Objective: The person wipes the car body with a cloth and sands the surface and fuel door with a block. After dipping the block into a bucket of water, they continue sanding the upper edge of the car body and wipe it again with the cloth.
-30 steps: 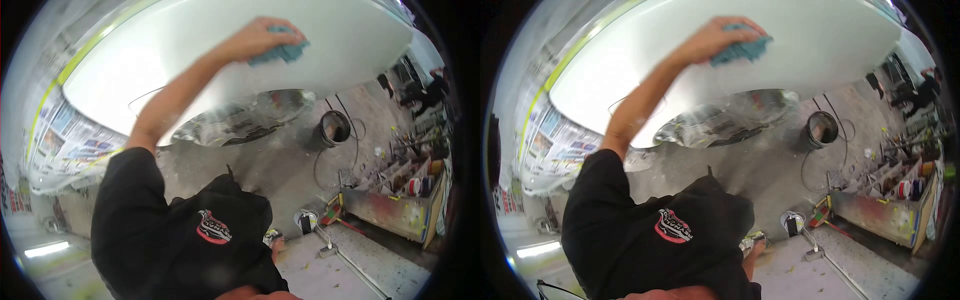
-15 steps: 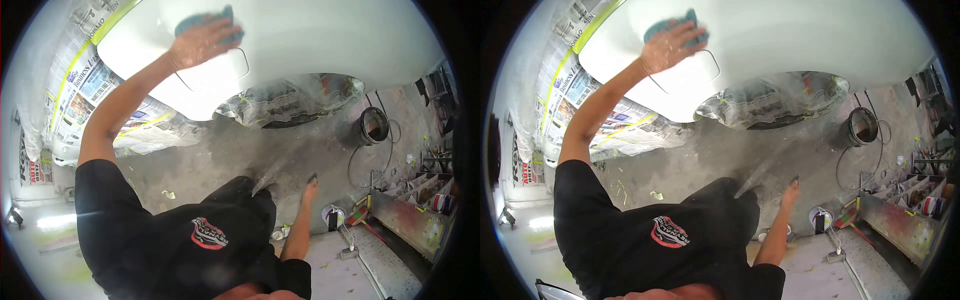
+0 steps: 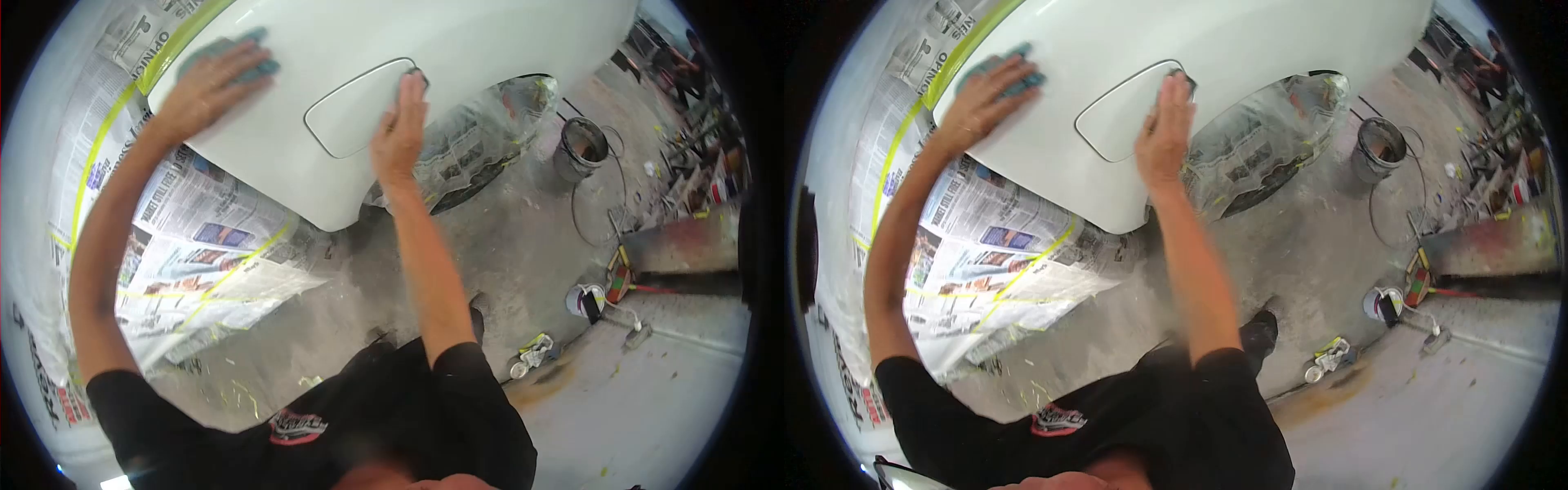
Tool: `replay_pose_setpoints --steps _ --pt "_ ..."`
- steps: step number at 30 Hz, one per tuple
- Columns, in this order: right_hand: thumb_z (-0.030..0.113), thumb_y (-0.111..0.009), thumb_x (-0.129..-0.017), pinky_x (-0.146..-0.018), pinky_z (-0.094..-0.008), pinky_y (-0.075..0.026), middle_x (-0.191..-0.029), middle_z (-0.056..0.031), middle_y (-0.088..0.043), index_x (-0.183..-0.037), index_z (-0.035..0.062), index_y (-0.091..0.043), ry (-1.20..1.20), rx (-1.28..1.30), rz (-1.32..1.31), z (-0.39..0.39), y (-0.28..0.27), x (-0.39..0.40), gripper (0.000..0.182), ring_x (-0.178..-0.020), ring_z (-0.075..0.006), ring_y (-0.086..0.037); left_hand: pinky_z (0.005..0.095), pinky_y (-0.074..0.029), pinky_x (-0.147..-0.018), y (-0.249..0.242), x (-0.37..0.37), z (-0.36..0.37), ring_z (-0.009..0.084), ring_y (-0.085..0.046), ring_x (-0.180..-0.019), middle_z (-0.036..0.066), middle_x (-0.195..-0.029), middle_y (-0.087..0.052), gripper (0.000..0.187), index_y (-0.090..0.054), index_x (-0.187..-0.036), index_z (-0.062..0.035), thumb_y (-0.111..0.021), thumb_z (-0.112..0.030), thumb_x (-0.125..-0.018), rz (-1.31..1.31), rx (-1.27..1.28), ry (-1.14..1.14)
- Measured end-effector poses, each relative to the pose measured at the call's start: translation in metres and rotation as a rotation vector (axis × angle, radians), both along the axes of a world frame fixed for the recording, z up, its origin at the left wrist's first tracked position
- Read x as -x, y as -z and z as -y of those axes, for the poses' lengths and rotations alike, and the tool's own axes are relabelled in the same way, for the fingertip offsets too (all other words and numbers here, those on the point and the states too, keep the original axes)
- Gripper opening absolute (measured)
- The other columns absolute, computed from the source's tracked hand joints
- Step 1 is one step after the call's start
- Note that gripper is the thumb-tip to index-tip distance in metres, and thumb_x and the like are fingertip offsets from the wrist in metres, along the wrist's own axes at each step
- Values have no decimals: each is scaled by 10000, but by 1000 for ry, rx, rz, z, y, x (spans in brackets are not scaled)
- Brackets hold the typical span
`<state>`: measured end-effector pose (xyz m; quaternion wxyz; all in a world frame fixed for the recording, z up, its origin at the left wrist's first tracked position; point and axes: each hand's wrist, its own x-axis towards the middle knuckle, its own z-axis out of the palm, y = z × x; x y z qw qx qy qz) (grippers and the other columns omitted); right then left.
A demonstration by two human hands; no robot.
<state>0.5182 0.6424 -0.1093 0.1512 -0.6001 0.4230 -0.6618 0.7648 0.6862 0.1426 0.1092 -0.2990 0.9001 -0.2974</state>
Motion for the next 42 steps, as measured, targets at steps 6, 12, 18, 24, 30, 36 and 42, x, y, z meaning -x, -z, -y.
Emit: replay_pose_setpoints --steps 6,12,18,24,30,36,42 --pt "189 -517 -1013 -1195 -664 -154 -1665 -235 -201 -1598 1 -227 2 -81 -120 -56 42 -117 680 -1543 -411 -193 473 -443 -1114 -36 -19 12 336 -509 -1370 88 -1469 -555 443 -658 -1289 -152 -739 -138 -854 -115 104 162" --pt "291 -567 -981 -1191 -688 -98 -1678 -222 -173 -1598 6 -230 241 -151 -104 9 5 -74 759 -1543 -421 -185 500 -405 -1155 -35 -11 25 350 -493 -1386 113 -1482 -547 476 -642 -1336 -135 -713 -76 -869 -184 73 143" --pt "312 -565 -985 -1176 -723 -70 -1676 -203 -202 -1594 12 -254 85 9 -346 -56 49 -134 747 -1556 -361 -187 495 -389 -1167 -36 -8 23 344 -491 -1390 109 -1484 -548 469 -646 -1336 -130 -709 -67 -876 -147 92 137" --pt "369 -606 -953 -1165 -739 -57 -1674 -190 -216 -1587 18 -274 367 -140 -50 20 -5 -92 797 -1547 -356 -218 496 -385 -1162 -36 -13 26 351 -492 -1389 119 -1474 -555 433 -655 -1317 -114 -694 -65 -888 -139 91 101" --pt "312 -566 -977 -1176 -719 -44 -1671 -216 -201 -1586 -6 -260 216 -113 -207 -24 18 -101 752 -1544 -388 -199 493 -378 -1165 -36 -9 24 345 -498 -1385 119 -1463 -565 421 -665 -1301 -106 -688 -56 -884 -168 70 108" --pt "276 -503 -1002 -1178 -709 -33 -1673 -230 -184 -1592 -29 -222 237 -164 103 14 -13 -81 722 -1546 -416 -167 486 -374 -1171 -37 -9 24 338 -499 -1387 114 -1473 -562 421 -672 -1300 -111 -686 -52 -883 -175 63 104" --pt "281 -415 -1044 -1174 -709 -6 -1661 -247 -202 -1581 -54 -212 196 -124 17 22 0 -54 665 -1541 -430 -172 493 -400 -1155 -35 -8 24 332 -522 -1351 94 -1443 -577 430 -674 -1283 -134 -703 -85 -857 -175 111 134"
